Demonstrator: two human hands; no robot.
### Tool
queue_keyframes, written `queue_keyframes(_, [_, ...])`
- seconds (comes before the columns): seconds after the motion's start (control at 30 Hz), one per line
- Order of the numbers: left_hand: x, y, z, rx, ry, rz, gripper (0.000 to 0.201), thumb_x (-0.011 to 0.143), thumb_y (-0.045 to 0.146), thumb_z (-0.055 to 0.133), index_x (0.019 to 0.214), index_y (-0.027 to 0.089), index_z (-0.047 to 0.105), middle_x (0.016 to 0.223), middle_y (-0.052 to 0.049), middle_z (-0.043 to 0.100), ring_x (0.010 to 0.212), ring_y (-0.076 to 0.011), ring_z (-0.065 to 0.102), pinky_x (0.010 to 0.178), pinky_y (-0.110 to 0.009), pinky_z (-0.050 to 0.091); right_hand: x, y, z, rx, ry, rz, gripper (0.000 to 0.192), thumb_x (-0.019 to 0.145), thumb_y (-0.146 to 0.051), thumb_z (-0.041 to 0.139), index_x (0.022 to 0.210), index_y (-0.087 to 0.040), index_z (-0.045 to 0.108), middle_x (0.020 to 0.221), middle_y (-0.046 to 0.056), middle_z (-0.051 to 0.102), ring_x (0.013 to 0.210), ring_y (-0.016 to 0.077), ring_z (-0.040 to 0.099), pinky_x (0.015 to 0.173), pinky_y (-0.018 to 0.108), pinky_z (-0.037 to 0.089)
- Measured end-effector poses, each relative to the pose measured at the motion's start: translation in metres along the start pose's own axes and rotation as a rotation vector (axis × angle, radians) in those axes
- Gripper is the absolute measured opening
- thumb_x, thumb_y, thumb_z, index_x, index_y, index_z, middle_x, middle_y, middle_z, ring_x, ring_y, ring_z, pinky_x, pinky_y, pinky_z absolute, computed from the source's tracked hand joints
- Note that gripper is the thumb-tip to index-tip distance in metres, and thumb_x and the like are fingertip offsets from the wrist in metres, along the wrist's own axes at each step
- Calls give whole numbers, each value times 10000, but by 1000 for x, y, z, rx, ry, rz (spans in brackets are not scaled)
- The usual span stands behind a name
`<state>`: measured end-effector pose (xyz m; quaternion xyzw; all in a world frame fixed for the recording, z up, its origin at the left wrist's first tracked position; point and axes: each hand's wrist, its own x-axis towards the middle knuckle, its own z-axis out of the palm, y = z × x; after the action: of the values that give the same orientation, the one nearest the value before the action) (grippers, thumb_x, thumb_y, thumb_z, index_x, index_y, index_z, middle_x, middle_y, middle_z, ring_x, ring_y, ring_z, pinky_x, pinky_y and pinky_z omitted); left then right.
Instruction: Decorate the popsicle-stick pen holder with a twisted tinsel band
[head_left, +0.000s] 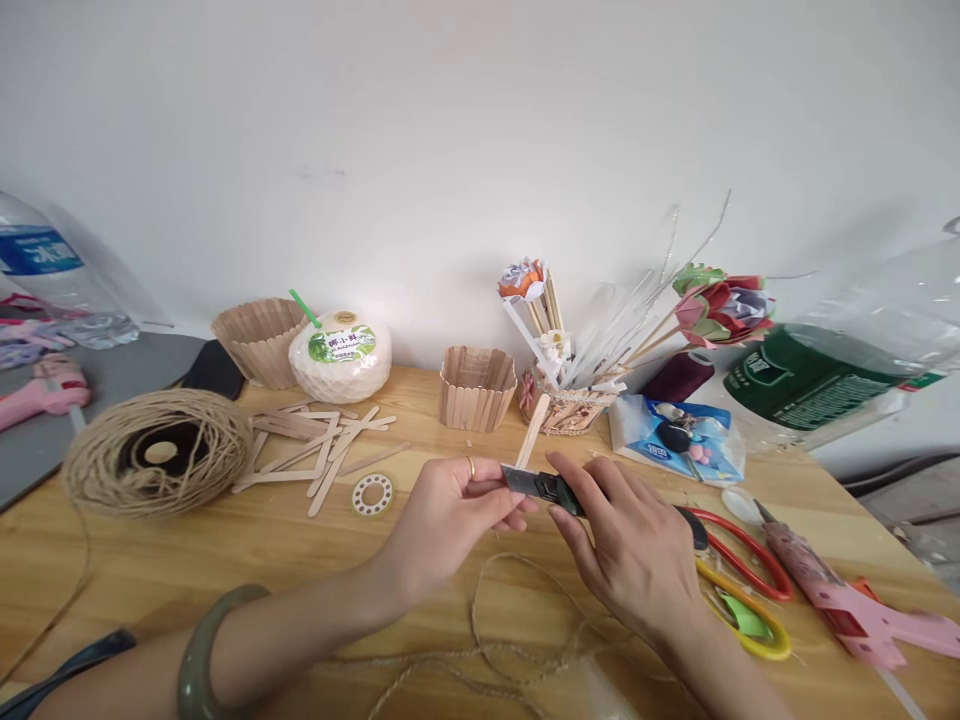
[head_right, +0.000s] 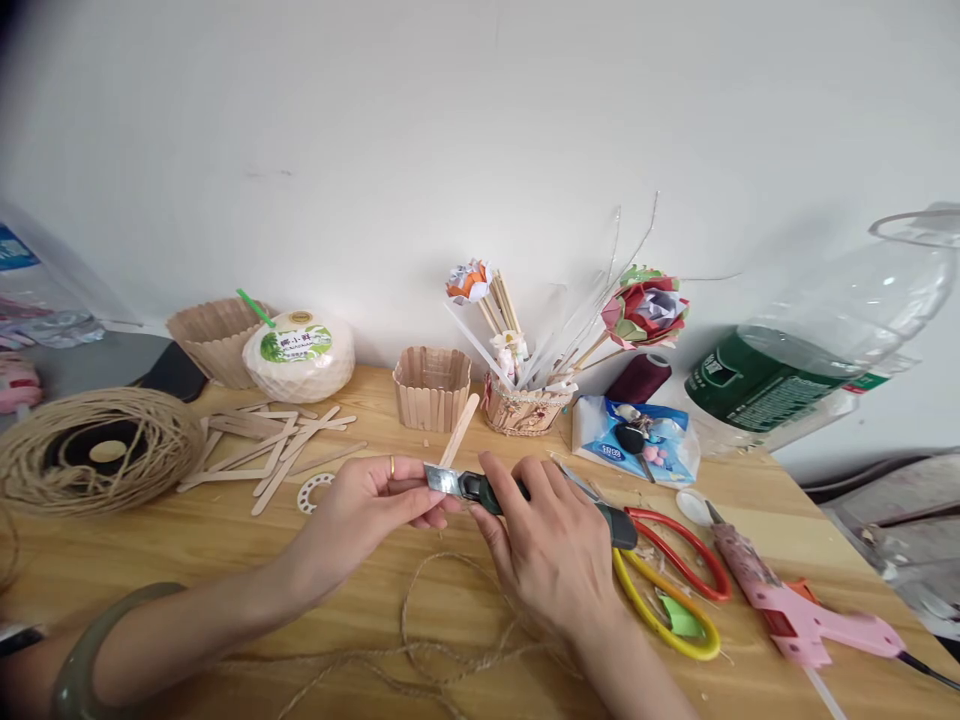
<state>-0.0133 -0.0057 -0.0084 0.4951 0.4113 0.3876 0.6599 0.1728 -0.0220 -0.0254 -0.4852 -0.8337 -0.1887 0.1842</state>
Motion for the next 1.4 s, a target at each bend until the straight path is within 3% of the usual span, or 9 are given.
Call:
queue_keyframes(0.4, [-5, 0, 2, 18, -4, -3, 137, 770, 208, 540, 756, 119, 644, 747, -57, 695, 669, -130, 621, 677, -251, 483, 2, -1, 1, 31, -18, 61, 348, 903, -385, 327, 1010, -160, 570, 720, 48, 524, 633, 181, 489, 542, 259, 308])
queue_keyframes(0.6, [-8, 3, 1, -2, -19, -3, 179, 772, 256, 546, 659, 136, 616, 703, -44, 678, 637, -131, 606, 653, -255, 466, 4, 1, 0, -17, -4, 94, 354, 905, -387, 311, 1010, -161, 563, 738, 57, 537, 646, 184, 500, 531, 255, 302])
queue_keyframes(1.4, [-7, 12, 0, -5, 13, -14, 195, 750, 292, 576, 673, 130, 653, 665, -50, 670, 608, -139, 601, 631, -262, 456, 8, -5, -4, -164, -3, 191, 349, 895, -404, 333, 976, -174, 582, 725, 58, 543, 671, 203, 505, 520, 268, 288])
